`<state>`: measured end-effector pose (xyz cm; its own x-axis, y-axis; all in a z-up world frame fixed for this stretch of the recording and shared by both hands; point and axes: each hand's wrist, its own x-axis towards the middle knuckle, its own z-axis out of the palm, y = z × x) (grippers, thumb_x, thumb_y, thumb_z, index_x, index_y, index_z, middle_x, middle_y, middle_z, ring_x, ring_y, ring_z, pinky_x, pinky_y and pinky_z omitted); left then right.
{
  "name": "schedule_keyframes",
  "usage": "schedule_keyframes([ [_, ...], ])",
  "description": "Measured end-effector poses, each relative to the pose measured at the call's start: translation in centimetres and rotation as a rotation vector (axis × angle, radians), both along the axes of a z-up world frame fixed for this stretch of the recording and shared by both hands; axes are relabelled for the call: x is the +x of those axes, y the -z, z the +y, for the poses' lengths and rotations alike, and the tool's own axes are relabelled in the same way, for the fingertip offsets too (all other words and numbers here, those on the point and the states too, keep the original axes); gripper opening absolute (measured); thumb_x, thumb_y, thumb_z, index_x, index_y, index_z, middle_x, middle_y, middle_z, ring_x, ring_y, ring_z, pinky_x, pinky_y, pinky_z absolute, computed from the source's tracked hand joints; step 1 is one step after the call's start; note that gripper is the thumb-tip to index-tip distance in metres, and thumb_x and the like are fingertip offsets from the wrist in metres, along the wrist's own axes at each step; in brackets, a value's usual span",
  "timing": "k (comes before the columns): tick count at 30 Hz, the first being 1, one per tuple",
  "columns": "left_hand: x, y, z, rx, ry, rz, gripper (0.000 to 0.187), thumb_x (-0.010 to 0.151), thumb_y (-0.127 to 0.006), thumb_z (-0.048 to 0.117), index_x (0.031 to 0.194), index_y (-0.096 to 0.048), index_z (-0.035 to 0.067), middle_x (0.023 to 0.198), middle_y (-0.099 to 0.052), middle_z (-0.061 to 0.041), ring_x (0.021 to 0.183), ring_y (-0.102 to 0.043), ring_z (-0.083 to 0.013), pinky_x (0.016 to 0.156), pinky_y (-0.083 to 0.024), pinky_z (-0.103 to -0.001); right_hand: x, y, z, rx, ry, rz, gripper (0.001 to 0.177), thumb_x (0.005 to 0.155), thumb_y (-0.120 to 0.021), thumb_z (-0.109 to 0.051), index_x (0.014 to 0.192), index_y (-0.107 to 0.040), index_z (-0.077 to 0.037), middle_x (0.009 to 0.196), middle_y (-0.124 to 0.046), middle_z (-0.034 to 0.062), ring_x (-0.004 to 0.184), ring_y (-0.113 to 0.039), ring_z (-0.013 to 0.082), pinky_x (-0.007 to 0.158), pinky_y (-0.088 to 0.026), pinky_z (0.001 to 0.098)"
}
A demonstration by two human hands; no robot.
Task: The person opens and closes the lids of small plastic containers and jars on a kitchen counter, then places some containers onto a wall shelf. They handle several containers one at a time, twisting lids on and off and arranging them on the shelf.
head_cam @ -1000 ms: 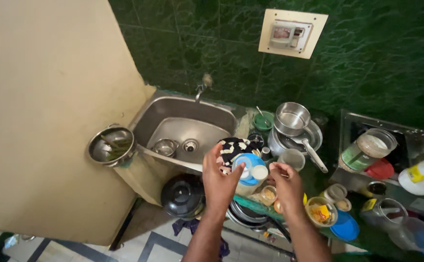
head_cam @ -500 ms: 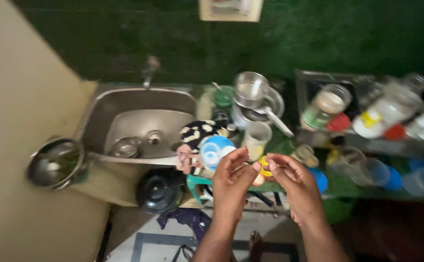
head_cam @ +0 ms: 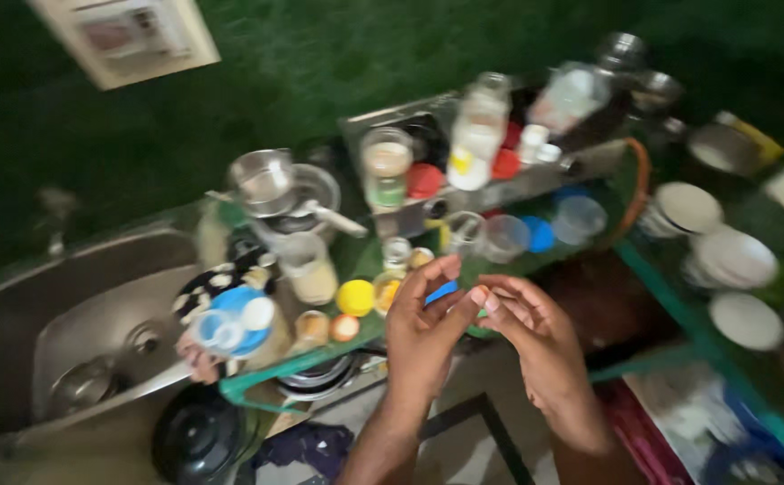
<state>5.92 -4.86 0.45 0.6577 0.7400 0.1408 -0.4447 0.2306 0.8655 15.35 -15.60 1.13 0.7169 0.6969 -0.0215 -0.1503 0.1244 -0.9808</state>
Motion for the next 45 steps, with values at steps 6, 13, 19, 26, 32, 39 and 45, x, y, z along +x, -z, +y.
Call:
schedule_keyframes([
  [6,6.9,0.0,-8.2,-0.047,0.138,-0.031,0.091,0.08,-0.076,-0.005,0.157,-0.029,0.005,0.143,-0.049,-0.014,0.124,-0.057,-0.0228,0.095,-0.056,-0.035,5.0,-0.6,-9.6,0.04,0.196,-0.015,0.041,0.096,-0.065,-0.02,0.132,-0.061,0.0,0.122,-0.069,0.0114,0.112,-0.067,0.0191,0.092,-0.055,0.0368],
  [13,12.8,0.2,-16.3,-0.046,0.295,-0.01,0.085,0.082,-0.074,-0.004,0.156,-0.032,0.005,0.142,-0.054,-0.015,0.124,-0.059,-0.0239,0.094,-0.058,-0.036,9.2,-0.5,-18.4,0.006,0.359,-0.048,0.043,0.095,-0.067,-0.021,0.131,-0.062,0.003,0.12,-0.071,0.0129,0.108,-0.069,0.0201,0.09,-0.056,0.038],
  [19,16.8,1.9,-21.5,-0.003,0.362,0.011,0.083,0.082,-0.075,-0.005,0.155,-0.035,0.004,0.139,-0.056,-0.018,0.12,-0.061,-0.0235,0.097,-0.058,-0.036,11.9,0.8,-23.7,0.004,0.435,0.007,0.043,0.094,-0.068,-0.018,0.13,-0.062,0.003,0.12,-0.071,0.0132,0.108,-0.068,0.0191,0.092,-0.055,0.0353],
  [26,21.7,3.1,-24.0,0.106,0.425,0.103,0.082,0.079,-0.077,-0.003,0.152,-0.039,0.003,0.135,-0.059,-0.017,0.112,-0.064,-0.0221,0.092,-0.058,-0.035,15.2,1.9,-26.2,-0.002,0.561,0.081,0.043,0.093,-0.069,-0.02,0.129,-0.064,0.004,0.119,-0.071,0.0133,0.107,-0.068,0.0173,0.093,-0.053,0.0328],
  [32,26.7,3.7,-23.3,-0.039,0.623,0.11,0.08,0.083,-0.076,0.005,0.153,-0.039,0.001,0.132,-0.06,-0.017,0.115,-0.066,-0.0226,0.094,-0.058,-0.035,19.4,2.6,-26.0,-0.037,0.658,0.169,0.042,0.093,-0.069,-0.022,0.128,-0.064,0.002,0.112,-0.072,0.0142,0.105,-0.07,0.0197,0.096,-0.056,0.0362],
  [39,34.2,2.9,-19.8,-0.018,0.712,0.15,0.079,0.082,-0.077,0.007,0.152,-0.042,0.001,0.126,-0.063,-0.016,0.113,-0.065,-0.0214,0.093,-0.057,-0.034,25.1,2.9,-24.0,-0.025,0.76,0.084,0.045,0.092,-0.069,-0.024,0.129,-0.063,0.0,0.119,-0.07,0.0099,0.109,-0.069,0.0183,0.093,-0.055,0.0374],
  [45,39.3,5.2,-17.7,0.022,0.741,0.237,0.069,0.082,-0.078,0.009,0.145,-0.052,0.001,0.122,-0.066,-0.012,0.107,-0.065,-0.0159,0.085,-0.055,-0.03,29.6,5.8,-24.3,-0.053,0.952,0.037,0.046,0.087,-0.071,-0.011,0.131,-0.063,0.001,0.12,-0.069,0.0126,0.106,-0.068,0.0206,0.089,-0.055,0.0368],
])
